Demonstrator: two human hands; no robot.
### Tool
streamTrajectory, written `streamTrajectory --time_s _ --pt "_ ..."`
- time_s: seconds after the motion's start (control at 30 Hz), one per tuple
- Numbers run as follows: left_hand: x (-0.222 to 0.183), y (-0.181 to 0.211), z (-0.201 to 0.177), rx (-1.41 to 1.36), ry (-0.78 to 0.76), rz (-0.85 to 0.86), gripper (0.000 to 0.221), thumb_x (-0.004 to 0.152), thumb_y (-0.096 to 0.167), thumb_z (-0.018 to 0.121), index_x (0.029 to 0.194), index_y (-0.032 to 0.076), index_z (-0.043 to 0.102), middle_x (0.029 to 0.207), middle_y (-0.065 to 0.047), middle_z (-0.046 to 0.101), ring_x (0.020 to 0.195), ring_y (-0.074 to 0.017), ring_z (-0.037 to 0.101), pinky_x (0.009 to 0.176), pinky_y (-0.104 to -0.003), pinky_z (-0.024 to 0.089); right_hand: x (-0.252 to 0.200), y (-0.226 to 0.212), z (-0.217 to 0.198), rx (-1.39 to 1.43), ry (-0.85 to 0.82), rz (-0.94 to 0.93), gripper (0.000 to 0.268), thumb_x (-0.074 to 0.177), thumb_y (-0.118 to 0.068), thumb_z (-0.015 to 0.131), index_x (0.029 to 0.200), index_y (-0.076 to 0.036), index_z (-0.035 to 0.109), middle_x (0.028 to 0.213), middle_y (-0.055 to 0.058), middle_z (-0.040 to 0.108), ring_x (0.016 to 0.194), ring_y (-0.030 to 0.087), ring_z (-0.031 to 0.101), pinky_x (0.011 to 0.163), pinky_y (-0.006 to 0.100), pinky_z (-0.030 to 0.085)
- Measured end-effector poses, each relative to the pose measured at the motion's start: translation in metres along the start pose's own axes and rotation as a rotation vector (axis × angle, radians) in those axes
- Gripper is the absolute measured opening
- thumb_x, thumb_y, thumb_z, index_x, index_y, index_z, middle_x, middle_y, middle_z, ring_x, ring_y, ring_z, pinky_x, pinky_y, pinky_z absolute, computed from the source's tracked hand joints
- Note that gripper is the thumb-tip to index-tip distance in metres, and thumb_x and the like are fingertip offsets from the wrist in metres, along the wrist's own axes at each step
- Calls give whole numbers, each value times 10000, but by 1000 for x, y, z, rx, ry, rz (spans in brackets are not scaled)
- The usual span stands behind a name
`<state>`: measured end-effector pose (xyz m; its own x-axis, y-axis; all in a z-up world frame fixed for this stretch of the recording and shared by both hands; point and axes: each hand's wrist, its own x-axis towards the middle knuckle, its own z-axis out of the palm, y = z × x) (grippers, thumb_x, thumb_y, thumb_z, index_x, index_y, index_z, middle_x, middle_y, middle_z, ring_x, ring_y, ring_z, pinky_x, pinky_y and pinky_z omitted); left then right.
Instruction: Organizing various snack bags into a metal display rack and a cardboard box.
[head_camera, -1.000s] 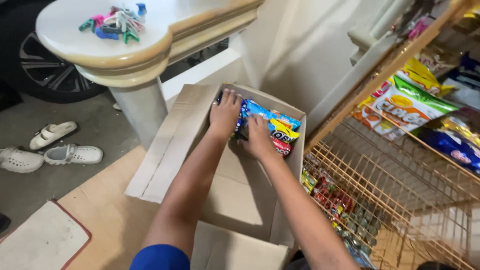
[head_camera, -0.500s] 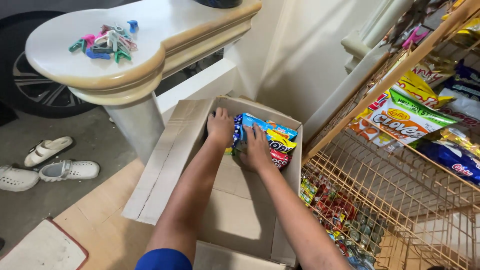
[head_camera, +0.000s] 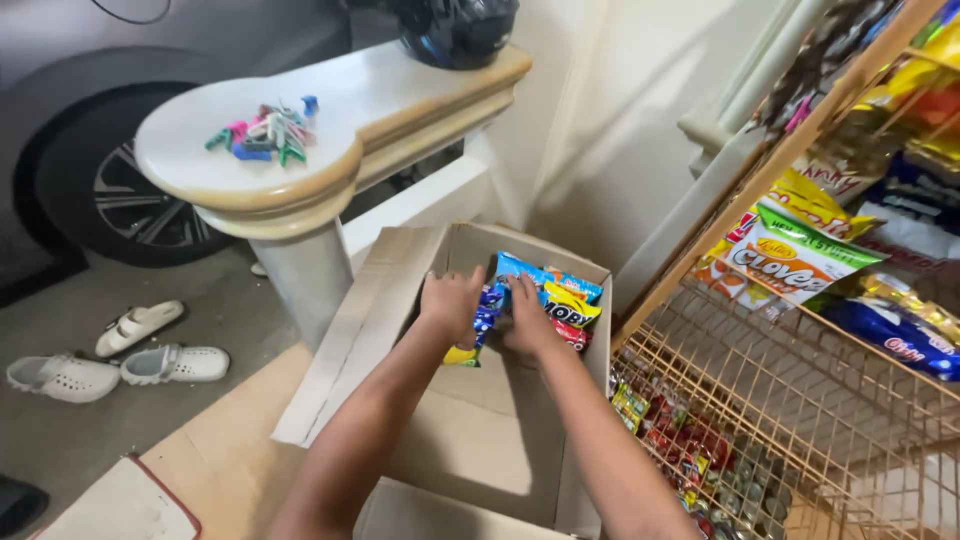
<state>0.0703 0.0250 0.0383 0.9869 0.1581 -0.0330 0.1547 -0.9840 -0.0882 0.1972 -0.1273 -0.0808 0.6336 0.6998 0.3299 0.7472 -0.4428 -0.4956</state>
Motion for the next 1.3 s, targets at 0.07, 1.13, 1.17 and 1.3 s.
streamTrajectory --time_s 0.07,1.13,1.17,1.3 --pt "-16 -2 -31 -56 -9 -11 1058 485 327 964 1370 107 428 1238 -138 678 1191 -306 649 1036 -502 469 -3 -6 -19 25 -41 -38 1058 577 7 806 1518 -32 325 1565 296 306 1481 447 274 1207 445 281" --pt "-27 115 -73 -1930 -328 888 1282 608 429 993 1616 67 287 1421 -208 494 1326 -311 543 1101 -454 487 -194 -123 -244 1106 317 88 1256 548 -97 960 1555 -81 209 1335 141 554 1214 272 614 1030 441 548" --pt "-31 132 -63 -1836 -78 927 1269 599 411 968 1629 66 311 1519 -165 474 1407 -282 499 1155 -422 450 -198 -117 -244 1022 367 79 1254 538 -81 950 1550 -100 210 1343 122 548 1224 250 607 1030 428 548" --pt "-70 190 -67 -2058 93 987 1263 604 270 984 1609 119 233 1497 -76 465 1376 -223 480 1157 -399 425 -215 -109 -251 884 426 47 1218 546 -52 950 1524 -105 226 1362 106 535 1255 227 585 1042 418 538"
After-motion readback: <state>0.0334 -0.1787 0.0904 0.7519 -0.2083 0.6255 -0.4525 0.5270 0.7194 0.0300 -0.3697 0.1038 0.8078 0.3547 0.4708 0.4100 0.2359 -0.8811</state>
